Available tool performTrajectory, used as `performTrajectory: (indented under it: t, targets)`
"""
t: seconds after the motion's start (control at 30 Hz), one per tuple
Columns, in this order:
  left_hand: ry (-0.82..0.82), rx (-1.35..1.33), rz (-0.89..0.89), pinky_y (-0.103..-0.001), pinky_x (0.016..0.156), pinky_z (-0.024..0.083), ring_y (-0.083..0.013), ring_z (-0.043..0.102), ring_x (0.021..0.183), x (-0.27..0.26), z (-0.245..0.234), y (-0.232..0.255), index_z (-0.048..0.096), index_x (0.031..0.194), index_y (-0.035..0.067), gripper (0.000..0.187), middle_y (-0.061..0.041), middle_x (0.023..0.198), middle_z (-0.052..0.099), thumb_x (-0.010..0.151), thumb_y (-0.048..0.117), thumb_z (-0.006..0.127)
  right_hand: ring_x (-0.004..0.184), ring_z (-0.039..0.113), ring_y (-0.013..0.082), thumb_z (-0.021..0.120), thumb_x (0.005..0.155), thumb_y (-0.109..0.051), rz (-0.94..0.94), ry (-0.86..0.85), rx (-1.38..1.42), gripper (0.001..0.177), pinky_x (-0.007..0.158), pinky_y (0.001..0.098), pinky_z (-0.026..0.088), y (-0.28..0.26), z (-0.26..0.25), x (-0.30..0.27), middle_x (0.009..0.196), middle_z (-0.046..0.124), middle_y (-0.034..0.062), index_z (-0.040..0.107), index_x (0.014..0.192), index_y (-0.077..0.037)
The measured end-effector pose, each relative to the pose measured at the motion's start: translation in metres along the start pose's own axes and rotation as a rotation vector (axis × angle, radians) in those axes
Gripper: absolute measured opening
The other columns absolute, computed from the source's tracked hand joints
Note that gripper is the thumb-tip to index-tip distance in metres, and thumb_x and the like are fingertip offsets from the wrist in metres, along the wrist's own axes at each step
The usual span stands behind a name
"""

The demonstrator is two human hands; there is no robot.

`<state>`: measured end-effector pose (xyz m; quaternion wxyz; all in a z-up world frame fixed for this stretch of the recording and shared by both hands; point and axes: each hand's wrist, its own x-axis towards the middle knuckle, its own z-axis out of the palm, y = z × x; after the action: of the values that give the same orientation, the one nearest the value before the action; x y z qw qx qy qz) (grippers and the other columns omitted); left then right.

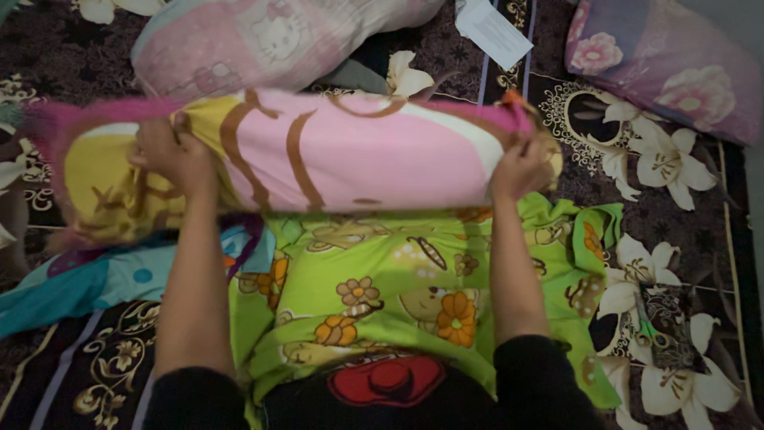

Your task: The person sits on the floor and rolls a cylindrical pillow inside a pink and yellow patterned blanket, then sets it aside. They then roll another pillow inside a blue and purple patterned blanket, adjusting the fabric as they go.

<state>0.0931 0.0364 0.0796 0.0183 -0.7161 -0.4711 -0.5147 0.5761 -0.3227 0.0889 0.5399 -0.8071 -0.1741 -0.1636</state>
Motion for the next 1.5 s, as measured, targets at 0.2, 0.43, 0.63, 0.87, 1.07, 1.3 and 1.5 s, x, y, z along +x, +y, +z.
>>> performTrajectory:
  t: [0.2,0.43,0.63,0.87,1.07,1.3,1.5]
  targets:
    - [-0.14,-0.121,0.067,-0.053,0.114,0.03,-0.0357,0.056,0.112,-0.077,-0.024,-0.033,0.059,0.102,0.005,0.013,-0.015,0.11,0.061,0.104,0.014,0.067,0.129,0.048,0.0491,0.052,0.115,-0.02,-0.548,0.19,-0.286,0.038,0.109,0.056,0.037,0.072,-0.022,-0.047,0.139,0.051,0.0358,0.053,0.128,0.016]
    - [-0.467,0.163,0.119,-0.052,0.112,0.029,-0.0298,0.059,0.12,-0.184,-0.047,-0.085,0.068,0.121,0.009,0.029,-0.011,0.123,0.067,0.093,0.018,0.067,0.1,0.055,0.0453,0.065,0.103,-0.029,-0.381,-0.236,-0.533,0.033,0.094,0.0556,0.041,0.128,-0.051,-0.104,0.098,0.059,0.0244,0.06,0.088,0.0]
    - [-0.486,0.173,0.202,-0.051,0.109,0.033,-0.0267,0.06,0.114,-0.169,-0.06,-0.087,0.067,0.105,0.009,0.022,-0.009,0.12,0.069,0.104,0.031,0.068,0.11,0.053,0.0398,0.063,0.108,-0.033,-0.54,-0.005,-0.596,0.033,0.104,0.0587,0.036,0.078,-0.06,-0.064,0.107,0.058,0.0217,0.062,0.103,-0.001]
    - [-0.368,0.234,0.201,-0.055,0.109,0.036,-0.0279,0.058,0.105,-0.09,-0.028,-0.067,0.064,0.092,0.009,0.036,-0.009,0.099,0.066,0.109,0.041,0.071,0.125,0.048,0.0414,0.074,0.088,-0.042,-0.365,-0.061,-0.628,0.052,0.102,0.0678,0.028,0.008,0.012,-0.013,0.137,0.049,0.0196,0.06,0.131,-0.015]
    - [-0.345,0.196,-0.128,-0.078,0.104,0.018,-0.0451,0.032,0.144,0.004,0.032,-0.066,0.059,0.138,0.004,0.053,-0.021,0.151,0.048,0.1,0.04,0.065,0.114,0.055,0.043,0.074,0.094,-0.051,-0.057,-0.107,-0.646,0.049,0.096,0.0581,0.042,0.031,0.028,0.0,0.122,0.059,0.0203,0.063,0.128,-0.017]
    - [-0.658,0.293,-0.505,-0.094,0.095,-0.002,-0.0447,0.008,0.154,0.008,0.027,-0.054,0.049,0.149,0.019,0.066,-0.019,0.167,0.021,0.096,0.059,0.053,0.108,0.061,0.0382,0.071,0.098,-0.038,-0.129,-0.121,-0.481,0.031,0.092,0.0517,0.049,0.059,-0.033,0.06,0.116,0.061,0.0202,0.068,0.115,-0.012]
    - [-0.549,0.263,-0.446,-0.096,0.098,-0.003,-0.0416,0.016,0.158,-0.019,0.008,-0.062,0.051,0.152,0.02,0.057,-0.015,0.17,0.029,0.107,0.053,0.046,0.106,0.059,0.039,0.073,0.094,-0.032,0.014,0.008,-0.7,0.034,0.092,0.0542,0.048,0.076,-0.088,0.061,0.117,0.059,0.0229,0.066,0.111,-0.004]
